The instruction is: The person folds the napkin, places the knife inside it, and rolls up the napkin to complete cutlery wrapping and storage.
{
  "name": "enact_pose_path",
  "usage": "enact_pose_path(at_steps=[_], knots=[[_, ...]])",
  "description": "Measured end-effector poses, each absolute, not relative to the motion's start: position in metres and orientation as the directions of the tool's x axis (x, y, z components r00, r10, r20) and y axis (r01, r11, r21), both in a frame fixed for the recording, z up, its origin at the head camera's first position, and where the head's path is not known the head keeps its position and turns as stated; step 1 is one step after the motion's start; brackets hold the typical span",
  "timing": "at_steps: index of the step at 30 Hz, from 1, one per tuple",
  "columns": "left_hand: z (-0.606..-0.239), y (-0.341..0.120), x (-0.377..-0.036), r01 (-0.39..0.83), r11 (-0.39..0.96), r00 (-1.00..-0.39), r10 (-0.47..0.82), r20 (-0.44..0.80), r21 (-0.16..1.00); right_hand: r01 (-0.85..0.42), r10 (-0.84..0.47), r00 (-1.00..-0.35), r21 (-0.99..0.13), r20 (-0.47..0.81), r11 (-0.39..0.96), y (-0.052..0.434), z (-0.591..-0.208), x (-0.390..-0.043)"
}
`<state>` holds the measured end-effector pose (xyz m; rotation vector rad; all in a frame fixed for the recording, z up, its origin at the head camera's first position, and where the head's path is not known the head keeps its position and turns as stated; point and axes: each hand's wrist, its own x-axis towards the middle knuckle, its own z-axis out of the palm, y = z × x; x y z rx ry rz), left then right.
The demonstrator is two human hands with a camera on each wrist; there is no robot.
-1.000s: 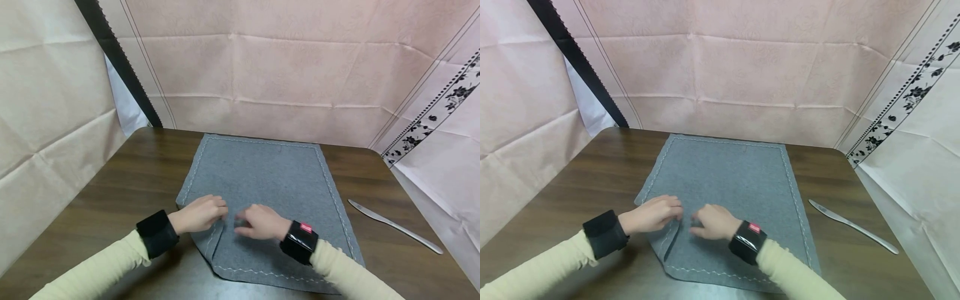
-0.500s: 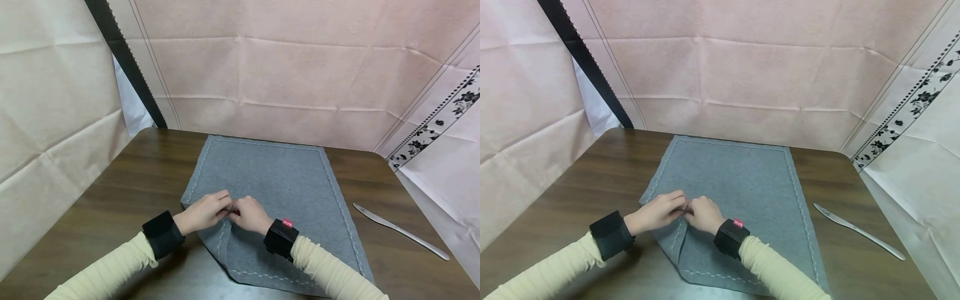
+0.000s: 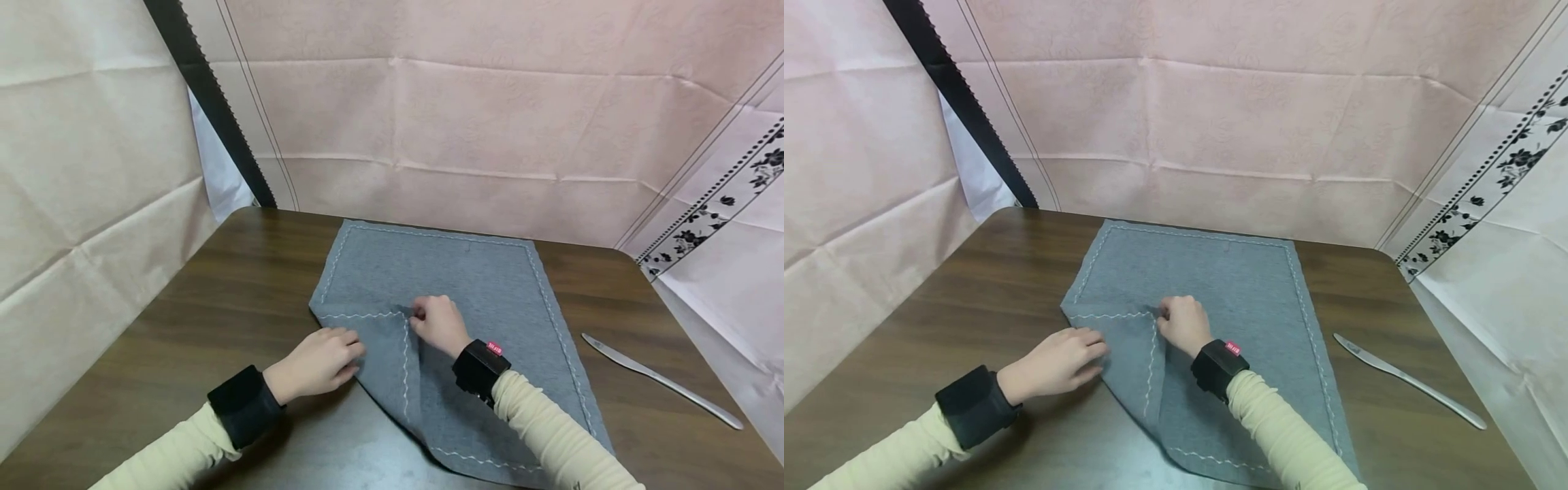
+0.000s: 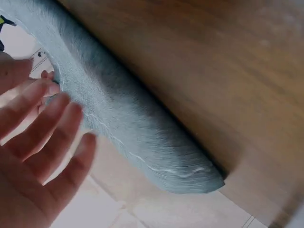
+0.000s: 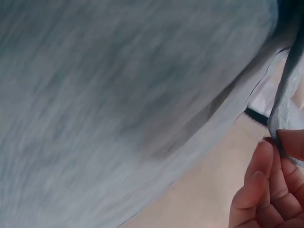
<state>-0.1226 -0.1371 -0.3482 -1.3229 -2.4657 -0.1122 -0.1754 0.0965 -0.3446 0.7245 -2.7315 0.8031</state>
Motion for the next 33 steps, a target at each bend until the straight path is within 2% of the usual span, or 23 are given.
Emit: enact_pose_path(at_steps=[6, 12, 20, 25, 33], knots=[[-0.353, -0.14, -0.117, 0.797, 0.601, -0.586, 0.795, 0.159, -0.068, -0.476, -0.354, -0.875, -0.453, 0.332, 0.753, 0.114, -0.342, -0.188], [-0.357, -0.136, -0.116, 0.798, 0.599, -0.595, 0.8, 0.073, -0.069, -0.415, -0.287, -0.905, -0.509, 0.313, 0.754, 0.123, -0.34, -0.196], [-0.357, -0.126, -0.118, 0.797, 0.6, -0.597, 0.8, 0.061, -0.065, -0.197, -0.115, -0.98, -0.772, 0.16, 0.604, 0.124, -0.333, -0.199], [-0.357, -0.121, -0.119, 0.794, 0.605, -0.604, 0.796, 0.034, -0.054, -0.196, -0.054, -0.976, -0.742, 0.212, 0.641, 0.127, -0.327, -0.198], [-0.358, -0.115, -0.121, 0.793, 0.607, -0.606, 0.795, 0.026, -0.055, -0.218, -0.061, -0.967, -0.677, 0.248, 0.703, 0.132, -0.328, -0.197]])
